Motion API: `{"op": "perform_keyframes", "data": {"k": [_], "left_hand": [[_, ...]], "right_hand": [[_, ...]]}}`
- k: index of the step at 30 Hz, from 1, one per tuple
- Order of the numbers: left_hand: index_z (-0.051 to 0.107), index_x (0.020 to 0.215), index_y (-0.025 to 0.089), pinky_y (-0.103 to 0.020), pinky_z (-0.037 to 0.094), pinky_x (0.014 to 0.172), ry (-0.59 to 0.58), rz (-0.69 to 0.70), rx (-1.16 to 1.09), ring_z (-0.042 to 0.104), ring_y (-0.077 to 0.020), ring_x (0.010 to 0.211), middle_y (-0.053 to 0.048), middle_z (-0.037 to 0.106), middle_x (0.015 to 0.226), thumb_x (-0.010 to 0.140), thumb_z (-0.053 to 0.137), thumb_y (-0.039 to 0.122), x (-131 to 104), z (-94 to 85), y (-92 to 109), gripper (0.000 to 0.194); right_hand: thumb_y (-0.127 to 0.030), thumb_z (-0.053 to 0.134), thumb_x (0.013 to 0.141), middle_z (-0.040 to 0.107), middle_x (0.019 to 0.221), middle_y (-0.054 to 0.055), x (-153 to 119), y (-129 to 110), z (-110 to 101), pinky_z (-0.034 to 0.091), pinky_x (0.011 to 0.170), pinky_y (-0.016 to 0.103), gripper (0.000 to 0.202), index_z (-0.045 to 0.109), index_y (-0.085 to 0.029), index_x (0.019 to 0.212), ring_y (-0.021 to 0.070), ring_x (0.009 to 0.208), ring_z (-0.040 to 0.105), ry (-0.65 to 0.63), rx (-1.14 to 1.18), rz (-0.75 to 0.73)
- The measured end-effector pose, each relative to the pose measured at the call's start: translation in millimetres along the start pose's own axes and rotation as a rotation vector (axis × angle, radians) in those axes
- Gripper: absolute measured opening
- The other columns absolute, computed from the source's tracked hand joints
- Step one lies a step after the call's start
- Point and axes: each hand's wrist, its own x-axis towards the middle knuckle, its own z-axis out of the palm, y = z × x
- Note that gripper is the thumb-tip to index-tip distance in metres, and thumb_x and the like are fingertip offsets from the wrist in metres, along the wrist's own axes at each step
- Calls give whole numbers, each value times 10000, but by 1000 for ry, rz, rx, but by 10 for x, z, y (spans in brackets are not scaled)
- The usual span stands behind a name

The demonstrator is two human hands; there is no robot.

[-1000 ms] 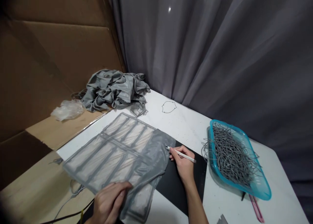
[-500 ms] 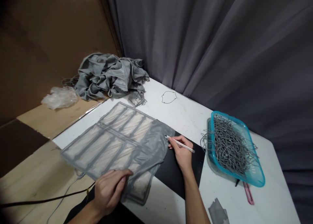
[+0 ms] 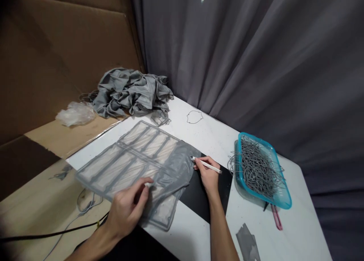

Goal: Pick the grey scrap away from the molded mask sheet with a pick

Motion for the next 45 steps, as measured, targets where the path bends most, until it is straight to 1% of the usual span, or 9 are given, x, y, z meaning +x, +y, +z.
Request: {"op": "perform_keyframes", "data": {"k": [2,4,7,10,13,20,25,30,45], "left_hand": [[689,1203,244,-282,504,616,-22,27,26,706,-168,623,52,704,730,1145,502,278,229,2,5,199],[689,1152,231,-326,579,825,-99,49,63,779,-211,916,-34,798,1021,1134,463,237,499,77,-13,227],[709,1307,200,-464,567,1085,-194,139,212,710,-298,1254,-134,750,1347,1115,463,226,839,327,-73,313],[636,1512,146,-512,505,1210,-239,175,310,633,-324,1432,-177,663,1572,1127,453,233,980,635,-159,436],[521,1657,107,-513,424,1294,-244,202,381,562,-325,1548,-170,586,1702,1156,426,270,968,856,-253,535],[426,1755,181,-523,400,1324,-238,197,419,510,-314,1616,-112,536,1763,1161,432,321,924,940,-338,611],[470,1725,155,-529,415,1313,-264,174,416,517,-326,1603,-111,529,1769,1160,450,322,951,936,-311,590],[417,1760,194,-540,416,1309,-261,149,383,511,-328,1603,-102,535,1765,1152,454,313,960,934,-295,621],[484,1703,139,-533,401,1309,-287,140,392,511,-332,1601,-114,529,1768,1158,446,311,979,923,-277,573]], "right_hand": [[-535,942,826,789,656,51,67,-84,110,600,556,300,345,817,-213,812,234,583,772,15,-14,-10],[-522,935,839,801,691,52,179,-171,264,595,568,304,328,815,-217,821,244,618,785,-28,-43,-47],[-511,904,876,816,734,54,405,-215,490,586,618,310,308,826,-215,837,236,665,773,-175,-99,-141],[-497,894,874,827,771,58,603,-115,597,594,683,324,302,827,-208,814,238,717,768,-227,-127,-197],[-484,886,881,848,826,65,692,35,581,613,747,339,277,844,-212,846,245,768,781,-221,-129,-197],[-434,855,917,859,933,86,684,134,524,655,879,373,220,832,-227,845,257,888,813,-257,-100,-211],[-372,824,929,851,991,99,694,132,501,651,853,351,218,772,-224,778,240,895,810,-326,-78,-209],[-369,804,947,852,1009,101,685,119,471,654,874,371,239,731,-236,762,246,912,809,-345,-87,-225],[-340,788,973,870,1077,107,669,97,465,649,955,417,200,767,-250,796,275,976,829,-366,-134,-284]]}}
